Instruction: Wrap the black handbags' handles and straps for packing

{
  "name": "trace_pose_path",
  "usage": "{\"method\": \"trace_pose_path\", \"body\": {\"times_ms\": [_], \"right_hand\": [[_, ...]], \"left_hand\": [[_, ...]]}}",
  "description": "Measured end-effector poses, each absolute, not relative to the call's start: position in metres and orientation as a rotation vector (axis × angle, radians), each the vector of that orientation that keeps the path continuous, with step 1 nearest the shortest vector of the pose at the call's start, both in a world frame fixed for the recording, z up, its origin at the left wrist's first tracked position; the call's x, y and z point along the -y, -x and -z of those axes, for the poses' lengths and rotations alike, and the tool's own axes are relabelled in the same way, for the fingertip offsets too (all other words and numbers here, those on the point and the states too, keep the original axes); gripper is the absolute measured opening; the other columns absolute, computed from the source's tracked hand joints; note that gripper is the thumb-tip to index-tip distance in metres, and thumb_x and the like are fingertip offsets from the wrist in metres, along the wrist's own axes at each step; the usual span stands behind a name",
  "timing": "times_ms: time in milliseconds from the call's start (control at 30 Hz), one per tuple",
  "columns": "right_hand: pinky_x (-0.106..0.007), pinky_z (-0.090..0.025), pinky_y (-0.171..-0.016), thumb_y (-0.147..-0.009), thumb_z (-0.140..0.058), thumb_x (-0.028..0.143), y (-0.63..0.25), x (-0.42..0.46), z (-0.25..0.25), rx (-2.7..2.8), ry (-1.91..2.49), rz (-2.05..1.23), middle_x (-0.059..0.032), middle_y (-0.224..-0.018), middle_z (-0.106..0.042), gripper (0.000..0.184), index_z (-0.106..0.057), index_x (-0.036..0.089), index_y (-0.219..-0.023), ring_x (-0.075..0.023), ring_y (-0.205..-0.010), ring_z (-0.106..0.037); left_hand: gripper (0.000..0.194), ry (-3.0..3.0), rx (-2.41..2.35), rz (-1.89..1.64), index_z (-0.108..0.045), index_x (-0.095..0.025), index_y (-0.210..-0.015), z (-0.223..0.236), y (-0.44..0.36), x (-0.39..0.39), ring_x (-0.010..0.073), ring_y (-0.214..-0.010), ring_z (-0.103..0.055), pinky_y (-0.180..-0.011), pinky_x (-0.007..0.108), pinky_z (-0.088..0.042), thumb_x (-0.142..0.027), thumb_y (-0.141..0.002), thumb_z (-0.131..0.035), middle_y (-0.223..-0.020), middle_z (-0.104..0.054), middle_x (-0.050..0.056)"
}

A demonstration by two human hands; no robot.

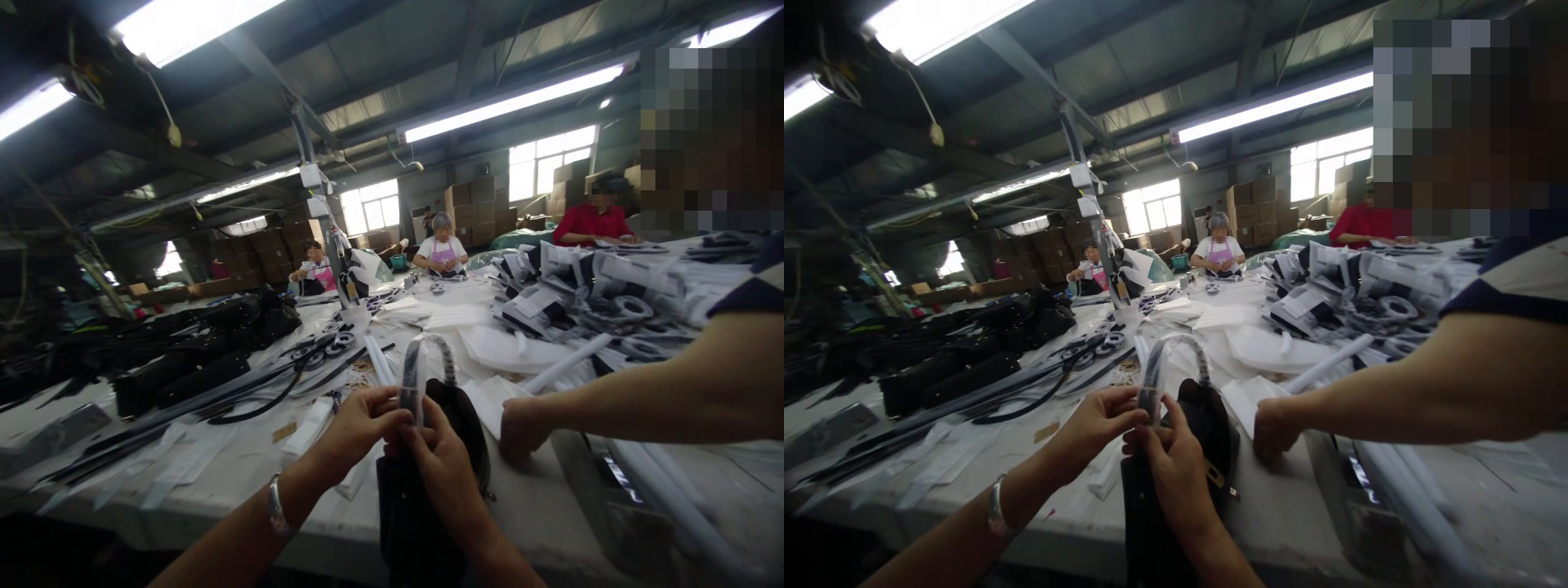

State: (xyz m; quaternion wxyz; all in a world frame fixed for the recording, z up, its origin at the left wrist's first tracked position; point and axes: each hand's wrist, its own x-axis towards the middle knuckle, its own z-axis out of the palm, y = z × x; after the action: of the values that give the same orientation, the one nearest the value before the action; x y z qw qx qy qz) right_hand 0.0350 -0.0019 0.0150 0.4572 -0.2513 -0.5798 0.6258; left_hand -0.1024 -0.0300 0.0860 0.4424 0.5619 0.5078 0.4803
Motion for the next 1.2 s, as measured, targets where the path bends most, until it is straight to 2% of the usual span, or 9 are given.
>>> {"method": "trace_pose_path", "body": {"times_ms": [133, 300, 467, 600, 700, 833, 933, 1067, 1200], "right_hand": [[-0.04, -0.05, -0.092, -0.085, -0.064, 0.035, -0.042, 0.002, -0.003, 1.634, 0.706, -1.36, -0.0072, -0.102, -0.077, 0.068, -0.037, 0.02, -0.146, -0.0268, -0.099, -0.07], [-0.038, -0.052, -0.086, -0.084, -0.062, 0.027, -0.048, 0.003, -0.001, 1.648, 0.808, -1.255, -0.0034, -0.088, -0.078, 0.07, -0.036, 0.02, -0.149, -0.0256, -0.087, -0.072], [-0.036, -0.054, -0.082, -0.087, -0.06, 0.029, -0.047, -0.004, 0.002, 1.661, 0.783, -1.278, -0.0038, -0.09, -0.077, 0.069, -0.033, 0.02, -0.15, -0.0233, -0.082, -0.071], [-0.042, -0.048, -0.1, -0.082, -0.061, 0.021, -0.057, -0.014, 0.015, 1.74, 0.654, -1.34, -0.0063, -0.123, -0.068, 0.064, -0.045, 0.025, -0.144, -0.0245, -0.11, -0.065], [-0.043, -0.045, -0.105, -0.082, -0.066, 0.027, -0.062, -0.018, 0.013, 1.631, 0.622, -1.368, -0.0076, -0.137, -0.058, 0.06, -0.05, 0.024, -0.14, -0.0263, -0.125, -0.056], [-0.041, -0.051, -0.096, -0.084, -0.068, 0.036, -0.053, -0.014, 0.001, 1.597, 0.572, -1.48, -0.0085, -0.111, -0.073, 0.037, -0.069, 0.019, -0.116, -0.0269, -0.106, -0.067], [-0.037, -0.054, -0.086, -0.085, -0.067, 0.036, -0.04, -0.012, -0.002, 1.599, 0.669, -1.356, -0.0059, -0.091, -0.077, 0.025, -0.077, 0.017, -0.097, -0.0262, -0.091, -0.07], [-0.032, -0.053, -0.084, -0.086, -0.065, 0.034, -0.026, -0.009, -0.003, 1.602, 0.681, -1.297, -0.0021, -0.09, -0.077, 0.023, -0.077, 0.019, -0.098, -0.0237, -0.088, -0.07], [-0.03, -0.054, -0.082, -0.086, -0.065, 0.034, -0.038, -0.012, -0.006, 1.666, 0.608, -1.297, -0.0022, -0.096, -0.076, 0.023, -0.075, 0.02, -0.103, -0.0218, -0.09, -0.069]], "left_hand": [[0.041, -1.336, -1.281, -1.29, -0.069, -0.014, -0.114, -0.082, 0.11, 0.03, 0.024, -0.088, -0.07, -0.079, 0.032, -0.054, -0.024, -0.076, -0.078, -0.097, -0.076, 0.01], [0.045, -1.318, -1.198, -1.289, -0.067, -0.015, -0.12, -0.071, 0.106, 0.036, 0.0276, -0.1, -0.069, -0.093, 0.038, -0.051, -0.025, -0.077, -0.077, -0.106, -0.075, 0.011], [0.038, -1.346, -1.221, -1.312, -0.07, -0.015, -0.114, -0.044, 0.102, 0.044, 0.0285, -0.103, -0.068, -0.096, 0.039, -0.05, -0.027, -0.078, -0.076, -0.11, -0.073, 0.011], [0.038, -1.382, -1.301, -1.347, -0.07, -0.016, -0.113, -0.03, 0.107, 0.046, 0.0282, -0.102, -0.068, -0.097, 0.04, -0.05, -0.029, -0.078, -0.076, -0.112, -0.073, 0.011], [0.036, -1.399, -1.311, -1.334, -0.07, -0.018, -0.115, -0.021, 0.107, 0.048, 0.0273, -0.102, -0.068, -0.097, 0.039, -0.05, -0.03, -0.081, -0.074, -0.113, -0.073, 0.01], [0.027, -1.5, -1.459, -1.259, -0.074, -0.019, -0.107, -0.008, 0.103, 0.055, 0.0285, -0.103, -0.067, -0.096, 0.04, -0.049, -0.035, -0.085, -0.067, -0.109, -0.074, 0.008], [0.034, -1.531, -1.624, -1.298, -0.07, -0.023, -0.116, 0.009, 0.101, 0.062, 0.0307, -0.119, -0.058, -0.107, 0.043, -0.041, -0.036, -0.085, -0.067, -0.122, -0.069, 0.008], [0.052, -1.504, -1.783, -1.435, -0.062, -0.023, -0.122, 0.041, 0.098, 0.068, 0.0345, -0.129, -0.049, -0.111, 0.049, -0.035, -0.038, -0.074, -0.075, -0.133, -0.061, 0.01], [0.035, -1.522, -1.906, -1.5, -0.064, -0.024, -0.105, 0.055, 0.096, 0.064, 0.0338, -0.113, -0.058, -0.099, 0.045, -0.044, -0.039, -0.074, -0.074, -0.113, -0.067, 0.008]]}}
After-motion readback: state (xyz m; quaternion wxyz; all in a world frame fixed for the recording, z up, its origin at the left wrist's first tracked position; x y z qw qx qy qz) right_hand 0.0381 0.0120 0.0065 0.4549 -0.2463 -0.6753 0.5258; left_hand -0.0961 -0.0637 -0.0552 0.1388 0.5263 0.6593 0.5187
